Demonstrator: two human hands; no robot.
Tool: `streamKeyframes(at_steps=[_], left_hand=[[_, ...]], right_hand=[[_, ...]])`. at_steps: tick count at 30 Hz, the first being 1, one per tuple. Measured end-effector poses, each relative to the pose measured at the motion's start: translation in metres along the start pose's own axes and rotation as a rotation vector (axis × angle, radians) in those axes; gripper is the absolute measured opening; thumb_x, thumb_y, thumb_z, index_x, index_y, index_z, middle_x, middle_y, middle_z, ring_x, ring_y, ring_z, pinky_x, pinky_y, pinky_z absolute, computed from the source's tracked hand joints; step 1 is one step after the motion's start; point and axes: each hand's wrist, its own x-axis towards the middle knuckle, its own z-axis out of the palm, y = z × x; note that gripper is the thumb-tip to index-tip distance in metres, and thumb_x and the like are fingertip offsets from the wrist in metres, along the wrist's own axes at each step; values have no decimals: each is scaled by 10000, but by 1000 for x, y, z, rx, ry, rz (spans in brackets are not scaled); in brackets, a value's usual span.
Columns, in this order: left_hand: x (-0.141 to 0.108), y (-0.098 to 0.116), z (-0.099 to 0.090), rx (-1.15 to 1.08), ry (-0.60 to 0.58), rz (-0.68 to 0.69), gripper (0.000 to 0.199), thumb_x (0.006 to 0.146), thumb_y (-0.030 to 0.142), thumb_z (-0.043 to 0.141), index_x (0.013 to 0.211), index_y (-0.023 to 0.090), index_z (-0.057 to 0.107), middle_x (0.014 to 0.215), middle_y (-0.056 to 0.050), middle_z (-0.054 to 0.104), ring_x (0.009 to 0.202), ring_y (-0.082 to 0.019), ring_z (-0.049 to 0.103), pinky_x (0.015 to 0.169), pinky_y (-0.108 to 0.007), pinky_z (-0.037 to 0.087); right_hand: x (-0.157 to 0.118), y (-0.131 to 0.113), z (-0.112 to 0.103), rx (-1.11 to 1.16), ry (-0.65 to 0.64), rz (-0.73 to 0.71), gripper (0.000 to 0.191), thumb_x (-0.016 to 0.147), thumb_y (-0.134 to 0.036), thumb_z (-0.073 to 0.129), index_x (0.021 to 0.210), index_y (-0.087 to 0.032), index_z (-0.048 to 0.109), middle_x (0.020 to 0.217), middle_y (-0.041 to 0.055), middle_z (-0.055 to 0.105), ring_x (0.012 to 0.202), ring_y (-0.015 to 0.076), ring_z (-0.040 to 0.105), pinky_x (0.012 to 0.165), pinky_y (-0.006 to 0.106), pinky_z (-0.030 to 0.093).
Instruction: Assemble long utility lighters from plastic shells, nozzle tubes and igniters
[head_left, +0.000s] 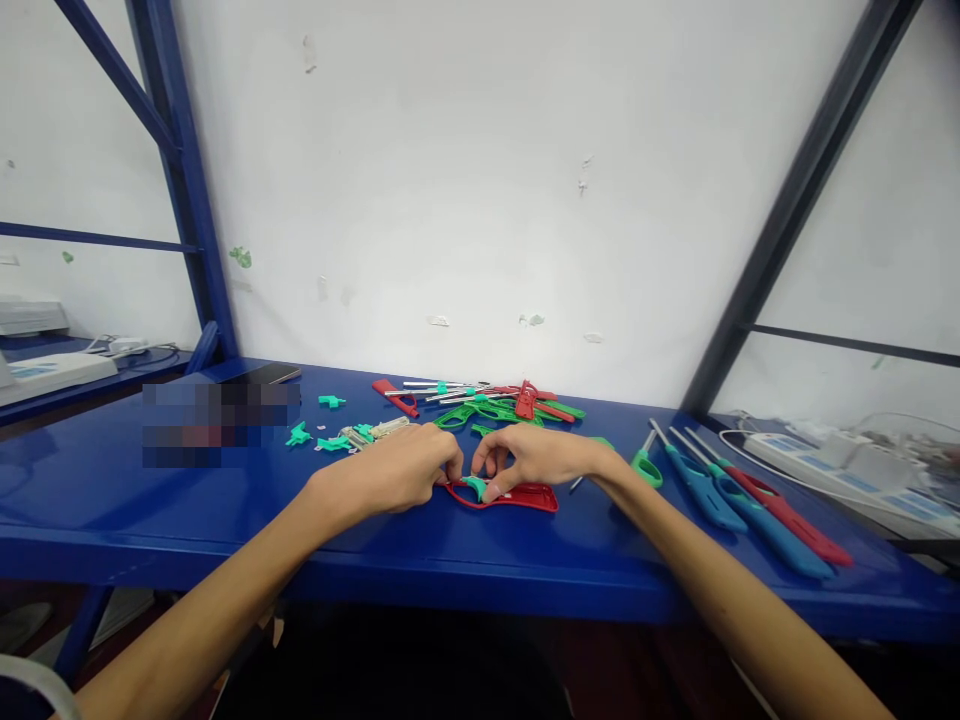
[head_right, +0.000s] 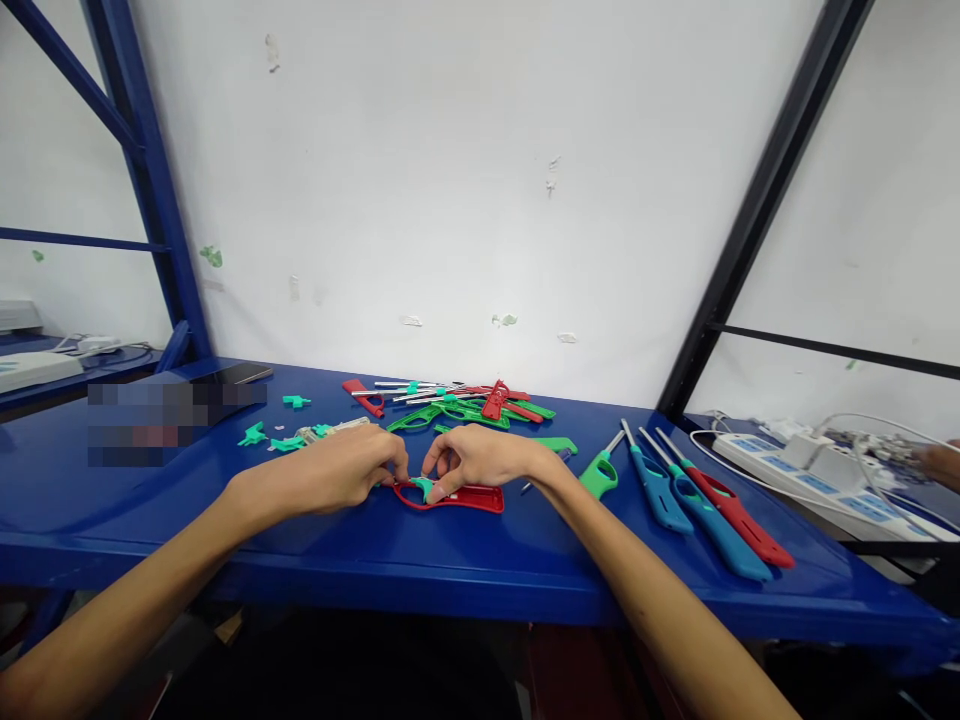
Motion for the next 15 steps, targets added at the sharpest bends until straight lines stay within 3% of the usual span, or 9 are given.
streamKeyframes(at_steps=[5,11,15], left_hand=[[0,1,0,-1,5,-6,186,1017,319,660,1090,153,701,1056,-51,724,1001,-208,703,908,-425,598],[1,-2,2,10,15,-23,200,1018,333,659,1091,152,698,1039,-49,720,979,-204,703,889,-417,600],[1,-2,3,25,14,-23,201,1020,333,655,1094,151,696,1027,-46,719,969,-201,704,883,-413,601]], right_hand=[[1,3,0,-4,12,-24,358,910,-445,783,1114,-166,693,986,30,698,839,184,658,780,366,550],[3,2,3,-4,-19,-46,267,937,-419,753,934,-162,679,826,-15,649,727,153,614,716,326,531],[2,1,3,-14,50,-15,328,905,-419,784,1080,-169,661,994,28,673,857,186,638,785,364,538]])
